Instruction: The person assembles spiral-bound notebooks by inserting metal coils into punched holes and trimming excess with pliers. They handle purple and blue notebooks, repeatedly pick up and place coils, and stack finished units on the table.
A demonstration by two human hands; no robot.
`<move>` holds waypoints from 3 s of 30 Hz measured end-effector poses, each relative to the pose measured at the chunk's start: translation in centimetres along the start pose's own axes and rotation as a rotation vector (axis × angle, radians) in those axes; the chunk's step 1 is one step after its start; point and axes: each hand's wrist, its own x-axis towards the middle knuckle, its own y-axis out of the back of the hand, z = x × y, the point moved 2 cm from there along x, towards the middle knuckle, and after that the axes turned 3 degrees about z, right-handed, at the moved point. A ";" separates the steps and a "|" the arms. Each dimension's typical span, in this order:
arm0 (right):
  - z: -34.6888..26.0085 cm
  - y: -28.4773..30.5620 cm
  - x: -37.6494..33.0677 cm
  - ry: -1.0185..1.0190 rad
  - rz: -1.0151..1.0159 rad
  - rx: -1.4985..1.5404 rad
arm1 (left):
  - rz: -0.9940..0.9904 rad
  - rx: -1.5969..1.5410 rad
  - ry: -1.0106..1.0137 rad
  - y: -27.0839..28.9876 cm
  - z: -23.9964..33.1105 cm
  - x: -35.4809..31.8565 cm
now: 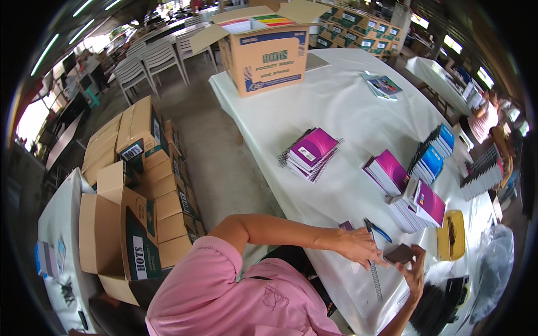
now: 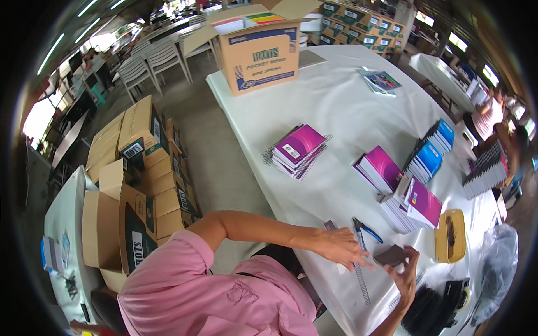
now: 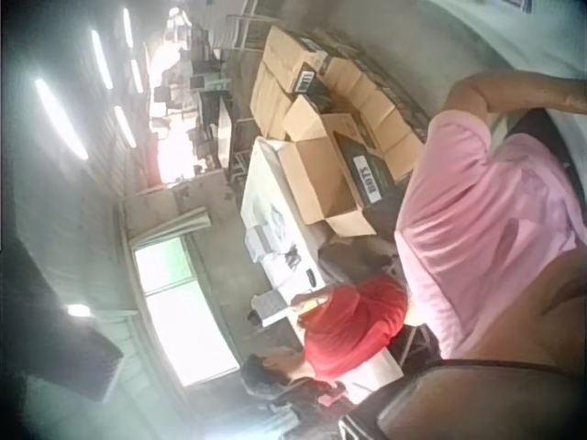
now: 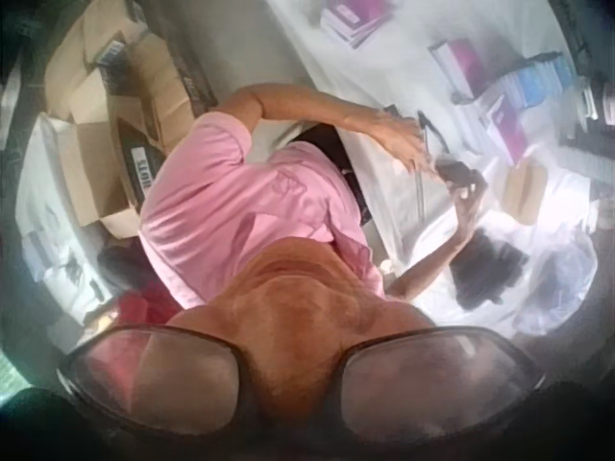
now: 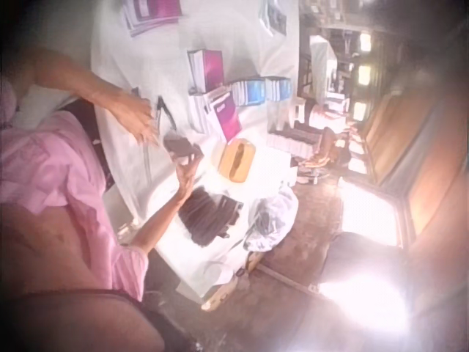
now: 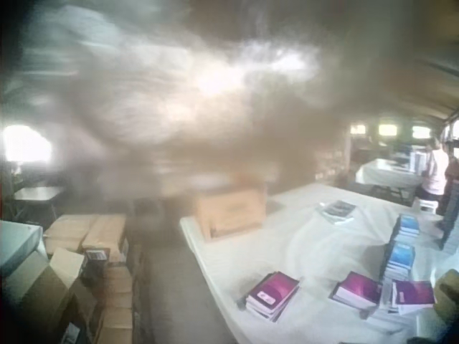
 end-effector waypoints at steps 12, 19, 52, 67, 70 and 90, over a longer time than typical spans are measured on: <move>-3.1 -0.5 -1.5 0.117 -0.106 -0.574 | 0.013 0.129 0.119 0.2 -1.2 -1.4; -8.3 -4.5 0.2 -0.093 -0.471 0.242 | 0.042 0.127 0.162 0.9 -2.2 -1.7; -6.1 -2.5 1.7 0.054 -0.529 0.309 | -0.029 0.113 0.264 0.2 -3.9 0.8; -7.1 -0.1 -0.6 0.611 0.127 -0.868 | 0.010 0.121 0.174 0.4 -2.9 -1.2; -14.6 -7.3 -0.8 0.431 -0.015 -0.431 | 0.076 0.131 0.204 0.9 -2.1 -1.6; -13.0 -9.8 -2.6 0.521 0.167 -0.522 | 0.015 0.094 0.193 0.4 -3.1 -0.3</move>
